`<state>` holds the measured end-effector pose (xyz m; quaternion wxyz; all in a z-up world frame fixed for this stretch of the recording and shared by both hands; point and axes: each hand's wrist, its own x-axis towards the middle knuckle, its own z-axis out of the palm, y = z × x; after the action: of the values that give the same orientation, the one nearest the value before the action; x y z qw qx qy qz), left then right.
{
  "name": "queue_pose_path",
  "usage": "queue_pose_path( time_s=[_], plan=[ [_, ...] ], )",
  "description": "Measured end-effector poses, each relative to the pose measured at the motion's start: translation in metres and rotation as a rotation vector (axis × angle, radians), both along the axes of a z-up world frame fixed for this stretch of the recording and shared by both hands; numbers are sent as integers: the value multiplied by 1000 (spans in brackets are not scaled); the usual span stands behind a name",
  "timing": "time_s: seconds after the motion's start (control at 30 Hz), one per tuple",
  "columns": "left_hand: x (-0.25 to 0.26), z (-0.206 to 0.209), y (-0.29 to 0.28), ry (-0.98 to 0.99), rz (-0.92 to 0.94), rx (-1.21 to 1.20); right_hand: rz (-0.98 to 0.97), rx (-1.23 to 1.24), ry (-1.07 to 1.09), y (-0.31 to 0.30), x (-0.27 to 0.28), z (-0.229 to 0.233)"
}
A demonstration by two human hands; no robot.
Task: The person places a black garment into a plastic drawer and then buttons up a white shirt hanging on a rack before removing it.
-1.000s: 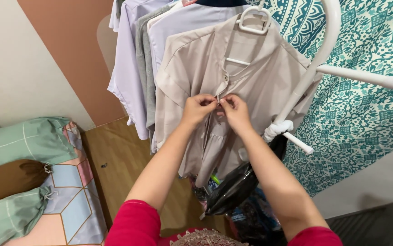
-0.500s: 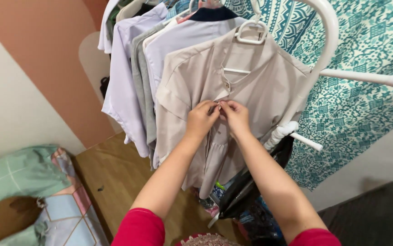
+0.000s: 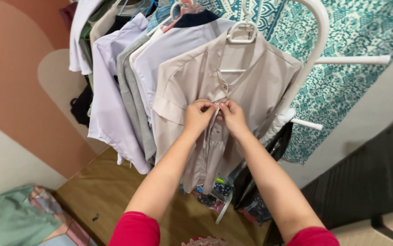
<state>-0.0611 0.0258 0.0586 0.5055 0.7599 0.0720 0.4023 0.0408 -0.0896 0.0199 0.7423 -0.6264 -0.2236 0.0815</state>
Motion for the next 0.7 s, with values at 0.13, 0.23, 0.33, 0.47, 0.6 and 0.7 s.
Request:
queue_pose_path(
  time_s=[0.13, 0.23, 0.33, 0.47, 0.6, 0.7],
  plan=[
    [-27, 19, -13, -38, 124, 368, -170, -257, -255, -2, -5, 1],
    [-29, 16, -18, -135, 236, 512, -171, -116, -76, 4, -7, -5],
    [-25, 8, -14, -280, 283, 565, -182, -22, 2, 3, -16, 2],
    [-19, -1, -10, -389, 316, 677, -167, -8, 155, -1, -31, 18],
    [-18, -5, -14, -420, 240, 577, -14, 96, 313, -2, -16, 1],
    [-14, -1, -19, -415, 203, 470, 62, 207, 356, -2, -9, -8]
  ],
)
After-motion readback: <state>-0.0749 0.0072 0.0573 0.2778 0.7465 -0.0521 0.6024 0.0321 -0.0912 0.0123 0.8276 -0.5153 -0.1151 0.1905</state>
